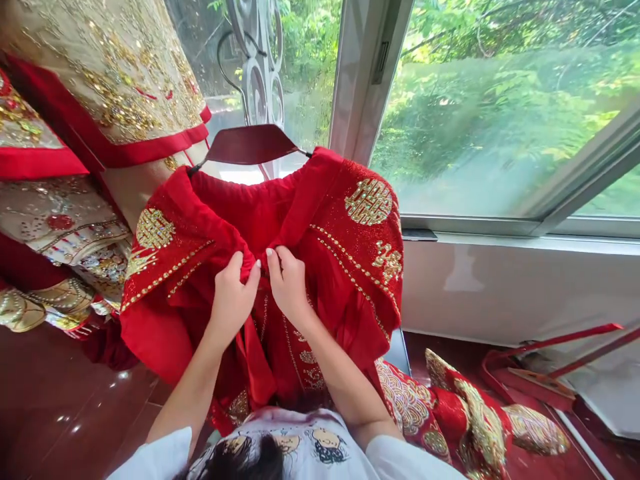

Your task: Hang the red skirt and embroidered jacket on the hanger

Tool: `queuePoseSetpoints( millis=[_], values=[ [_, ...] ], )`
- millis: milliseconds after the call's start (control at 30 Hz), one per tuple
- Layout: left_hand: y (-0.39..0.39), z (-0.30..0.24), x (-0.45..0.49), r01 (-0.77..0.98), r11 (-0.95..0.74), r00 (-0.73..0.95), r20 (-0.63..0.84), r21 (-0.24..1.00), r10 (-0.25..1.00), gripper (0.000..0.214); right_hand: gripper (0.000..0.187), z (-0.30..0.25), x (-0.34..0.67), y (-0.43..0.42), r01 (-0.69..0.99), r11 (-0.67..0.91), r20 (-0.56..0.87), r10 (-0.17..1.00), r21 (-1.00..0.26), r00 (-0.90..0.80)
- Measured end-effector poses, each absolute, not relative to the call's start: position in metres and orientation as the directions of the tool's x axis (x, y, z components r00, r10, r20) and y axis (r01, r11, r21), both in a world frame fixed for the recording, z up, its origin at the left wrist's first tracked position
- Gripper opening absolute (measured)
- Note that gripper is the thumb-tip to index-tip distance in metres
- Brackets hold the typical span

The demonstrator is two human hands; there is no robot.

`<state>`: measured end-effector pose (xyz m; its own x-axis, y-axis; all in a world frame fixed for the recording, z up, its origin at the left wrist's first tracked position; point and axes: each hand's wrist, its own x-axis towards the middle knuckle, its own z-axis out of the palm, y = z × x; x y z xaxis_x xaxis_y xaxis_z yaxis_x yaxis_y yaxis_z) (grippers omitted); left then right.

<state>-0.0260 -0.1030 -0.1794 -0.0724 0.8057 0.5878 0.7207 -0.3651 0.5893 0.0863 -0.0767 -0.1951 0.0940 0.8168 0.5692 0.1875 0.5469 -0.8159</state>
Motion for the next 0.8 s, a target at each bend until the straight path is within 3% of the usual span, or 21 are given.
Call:
queuePoseSetpoints(
  millis=[100,300,400,467,567,667,733,800],
  values=[
    [-0.106,-0.148,-0.027,0.62,-0.491,-0.001,0.626,0.612,0.78,0.032,0.036,-0.173,0.094,-0.085,0.212,0.594,0.62,0.78,-0.776,0.084],
    [-0.087,-0.098,-0.015,0.682,-0.581,0.049,0.765,0.444,0.642,0.04,0.042,-0.15,0.111,-0.062,0.082,0.666,0.663,0.746,-0.741,-0.07],
    [-0.072,-0.097,-0.014,0.713,-0.547,0.079,0.725,0.439,0.685,0.043,0.03,-0.161,0.112,-0.048,0.079,0.66,0.626,0.738,-0.747,-0.253],
    [-0.069,-0.103,-0.019,0.706,-0.533,0.091,0.687,0.466,0.721,0.044,0.024,-0.169,0.111,-0.045,0.133,0.649,0.598,0.749,-0.749,-0.285],
    [-0.082,-0.127,-0.028,0.685,-0.512,0.036,0.677,0.519,0.735,0.04,0.017,-0.174,0.108,-0.05,0.154,0.637,0.6,0.767,-0.756,-0.227],
    [-0.11,-0.181,-0.031,0.691,-0.428,-0.125,0.679,0.583,0.724,0.034,0.018,-0.175,0.104,-0.058,0.137,0.598,0.574,0.799,-0.79,-0.176],
    [-0.128,-0.229,-0.028,0.734,-0.243,-0.215,0.555,0.635,0.803,0.031,0.02,-0.176,0.101,-0.062,0.14,0.561,0.54,0.826,-0.816,-0.163],
    [-0.137,-0.274,-0.025,0.793,-0.018,-0.271,0.379,0.609,0.885,0.032,0.02,-0.178,0.099,-0.065,0.153,0.544,0.52,0.837,-0.825,-0.172]
  ],
)
